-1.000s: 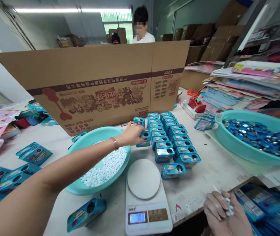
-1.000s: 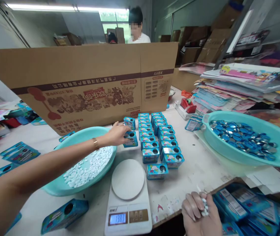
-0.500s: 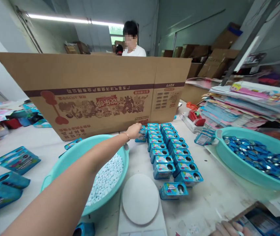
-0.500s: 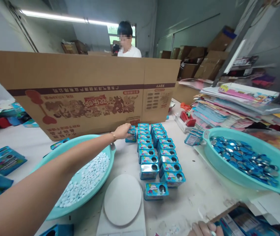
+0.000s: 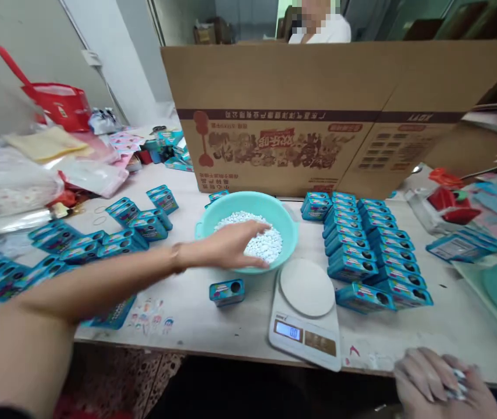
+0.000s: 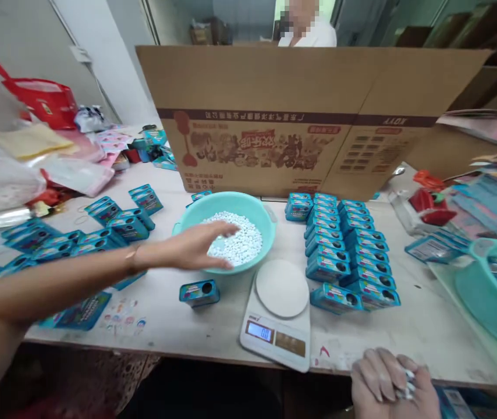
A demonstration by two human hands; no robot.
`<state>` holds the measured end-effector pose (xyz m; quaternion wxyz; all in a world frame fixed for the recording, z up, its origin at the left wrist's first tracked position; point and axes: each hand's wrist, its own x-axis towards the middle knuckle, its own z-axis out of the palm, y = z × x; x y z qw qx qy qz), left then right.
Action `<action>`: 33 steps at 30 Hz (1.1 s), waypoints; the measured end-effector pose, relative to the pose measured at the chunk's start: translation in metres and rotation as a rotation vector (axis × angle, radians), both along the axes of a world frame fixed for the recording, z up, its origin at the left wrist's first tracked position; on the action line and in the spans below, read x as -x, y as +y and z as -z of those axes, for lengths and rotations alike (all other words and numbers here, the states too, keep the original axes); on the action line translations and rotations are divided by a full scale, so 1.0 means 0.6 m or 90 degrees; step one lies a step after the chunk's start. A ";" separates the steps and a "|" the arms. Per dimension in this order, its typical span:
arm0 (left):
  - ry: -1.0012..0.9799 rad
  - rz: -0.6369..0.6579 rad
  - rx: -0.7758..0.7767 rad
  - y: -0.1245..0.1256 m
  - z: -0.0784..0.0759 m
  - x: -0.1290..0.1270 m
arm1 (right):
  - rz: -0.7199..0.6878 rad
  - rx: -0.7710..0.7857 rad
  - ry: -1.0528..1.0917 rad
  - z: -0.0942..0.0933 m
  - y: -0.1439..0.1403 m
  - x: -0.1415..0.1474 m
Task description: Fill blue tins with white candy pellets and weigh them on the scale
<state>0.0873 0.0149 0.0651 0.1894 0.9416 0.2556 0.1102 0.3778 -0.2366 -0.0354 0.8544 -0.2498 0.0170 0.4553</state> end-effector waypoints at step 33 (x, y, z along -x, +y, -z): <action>-0.096 0.024 -0.066 -0.076 0.075 -0.165 | -0.060 -0.016 0.012 -0.014 0.070 0.027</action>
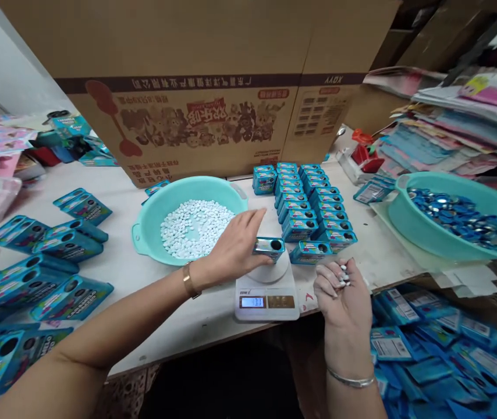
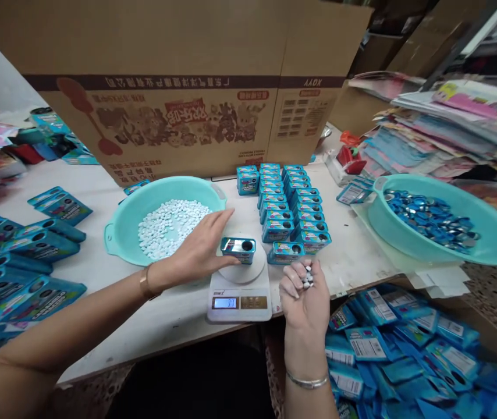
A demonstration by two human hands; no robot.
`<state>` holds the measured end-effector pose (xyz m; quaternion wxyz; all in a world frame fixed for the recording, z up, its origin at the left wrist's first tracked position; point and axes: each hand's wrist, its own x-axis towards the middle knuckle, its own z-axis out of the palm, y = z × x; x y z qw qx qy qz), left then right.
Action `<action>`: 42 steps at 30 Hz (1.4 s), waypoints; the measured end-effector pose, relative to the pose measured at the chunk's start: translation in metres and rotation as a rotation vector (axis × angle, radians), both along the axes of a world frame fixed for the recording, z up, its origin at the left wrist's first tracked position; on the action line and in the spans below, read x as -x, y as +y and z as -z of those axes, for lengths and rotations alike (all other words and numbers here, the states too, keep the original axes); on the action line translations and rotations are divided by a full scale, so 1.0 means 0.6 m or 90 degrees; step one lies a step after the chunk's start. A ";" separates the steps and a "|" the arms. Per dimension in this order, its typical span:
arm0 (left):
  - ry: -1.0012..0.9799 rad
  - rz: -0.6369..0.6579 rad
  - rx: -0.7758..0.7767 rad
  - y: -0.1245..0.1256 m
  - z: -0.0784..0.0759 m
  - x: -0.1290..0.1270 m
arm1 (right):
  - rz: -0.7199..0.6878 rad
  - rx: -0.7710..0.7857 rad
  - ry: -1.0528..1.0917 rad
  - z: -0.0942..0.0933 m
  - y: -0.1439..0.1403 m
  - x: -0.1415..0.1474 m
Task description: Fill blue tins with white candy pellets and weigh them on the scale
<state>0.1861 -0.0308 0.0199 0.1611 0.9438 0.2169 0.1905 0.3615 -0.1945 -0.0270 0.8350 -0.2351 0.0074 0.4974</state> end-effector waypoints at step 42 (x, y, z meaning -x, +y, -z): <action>-0.090 -0.022 0.203 -0.009 0.068 -0.049 | 0.154 0.167 -0.375 -0.064 0.181 0.076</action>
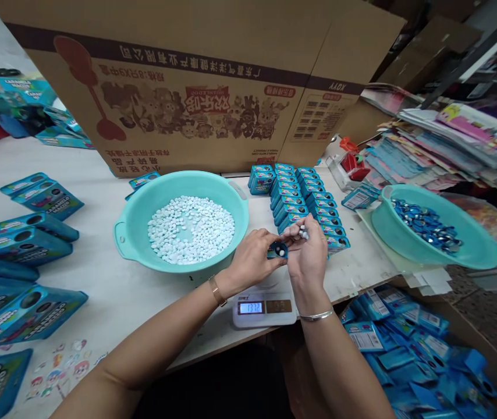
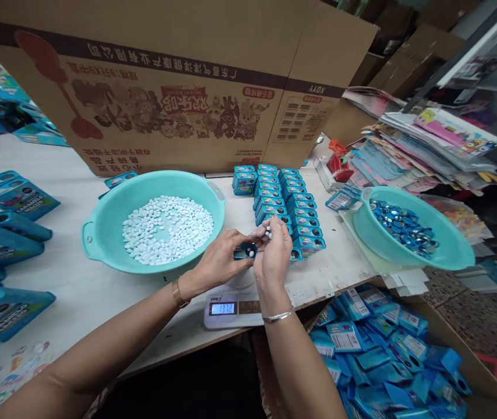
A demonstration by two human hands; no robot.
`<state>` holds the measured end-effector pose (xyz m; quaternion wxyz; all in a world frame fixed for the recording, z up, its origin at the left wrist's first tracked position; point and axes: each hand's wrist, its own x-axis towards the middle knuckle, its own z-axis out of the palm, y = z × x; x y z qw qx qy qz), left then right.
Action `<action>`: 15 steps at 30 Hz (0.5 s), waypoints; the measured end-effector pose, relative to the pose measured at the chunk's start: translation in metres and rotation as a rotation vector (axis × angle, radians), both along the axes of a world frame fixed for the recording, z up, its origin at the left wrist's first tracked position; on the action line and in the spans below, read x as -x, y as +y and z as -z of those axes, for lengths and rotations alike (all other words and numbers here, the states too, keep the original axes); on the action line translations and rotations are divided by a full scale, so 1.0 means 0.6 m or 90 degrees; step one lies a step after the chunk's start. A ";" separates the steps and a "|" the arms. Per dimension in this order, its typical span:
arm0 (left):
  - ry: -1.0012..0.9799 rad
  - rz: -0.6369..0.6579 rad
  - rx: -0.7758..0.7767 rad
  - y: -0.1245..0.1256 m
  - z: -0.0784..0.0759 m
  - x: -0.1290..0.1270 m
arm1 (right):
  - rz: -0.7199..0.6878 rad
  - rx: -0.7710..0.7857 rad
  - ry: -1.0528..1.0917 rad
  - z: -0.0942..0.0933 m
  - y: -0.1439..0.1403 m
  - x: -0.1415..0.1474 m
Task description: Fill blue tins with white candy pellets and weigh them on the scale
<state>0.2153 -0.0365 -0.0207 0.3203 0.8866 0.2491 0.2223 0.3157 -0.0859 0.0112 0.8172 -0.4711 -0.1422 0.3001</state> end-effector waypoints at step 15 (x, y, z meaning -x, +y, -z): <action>0.000 -0.004 -0.004 0.000 -0.003 -0.001 | 0.016 0.001 -0.070 0.000 -0.002 0.011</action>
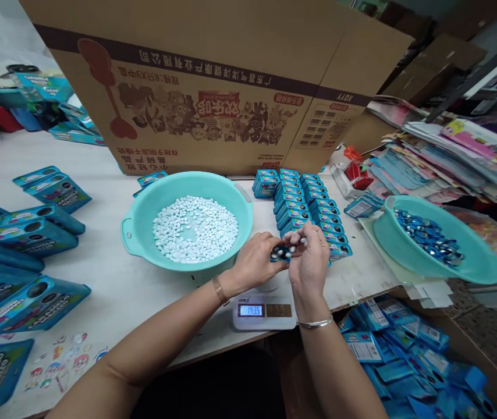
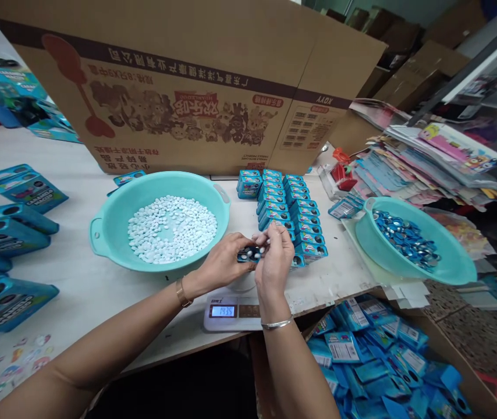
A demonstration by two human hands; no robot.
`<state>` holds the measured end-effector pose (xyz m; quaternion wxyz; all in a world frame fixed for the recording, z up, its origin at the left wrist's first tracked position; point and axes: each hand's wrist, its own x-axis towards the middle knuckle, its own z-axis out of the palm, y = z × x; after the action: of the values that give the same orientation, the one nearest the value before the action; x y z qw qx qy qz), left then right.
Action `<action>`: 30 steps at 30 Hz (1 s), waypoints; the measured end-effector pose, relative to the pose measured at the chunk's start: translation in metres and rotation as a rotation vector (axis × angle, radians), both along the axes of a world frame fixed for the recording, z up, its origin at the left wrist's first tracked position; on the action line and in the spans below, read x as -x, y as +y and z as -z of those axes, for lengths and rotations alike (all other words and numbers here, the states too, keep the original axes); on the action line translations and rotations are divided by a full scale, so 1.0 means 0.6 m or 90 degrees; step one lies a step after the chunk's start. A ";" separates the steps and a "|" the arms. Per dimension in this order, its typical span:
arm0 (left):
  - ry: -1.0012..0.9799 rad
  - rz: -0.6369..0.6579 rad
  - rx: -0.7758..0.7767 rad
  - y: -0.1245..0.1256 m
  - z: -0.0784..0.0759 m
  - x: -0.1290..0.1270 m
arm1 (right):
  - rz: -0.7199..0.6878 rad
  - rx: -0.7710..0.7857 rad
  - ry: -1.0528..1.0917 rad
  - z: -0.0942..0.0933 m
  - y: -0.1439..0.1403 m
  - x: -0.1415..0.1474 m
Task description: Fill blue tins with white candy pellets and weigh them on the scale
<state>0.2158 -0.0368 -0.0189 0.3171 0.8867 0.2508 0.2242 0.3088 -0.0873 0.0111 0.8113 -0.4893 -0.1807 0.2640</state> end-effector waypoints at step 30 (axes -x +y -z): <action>-0.302 -0.392 -0.174 -0.042 0.107 0.265 | -0.926 0.632 -0.989 0.055 0.217 0.184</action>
<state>0.0566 -0.0621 -0.0830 0.1636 0.7279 0.3924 0.5379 0.1987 0.0428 -0.0221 -0.1388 -0.5630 -0.7415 0.3375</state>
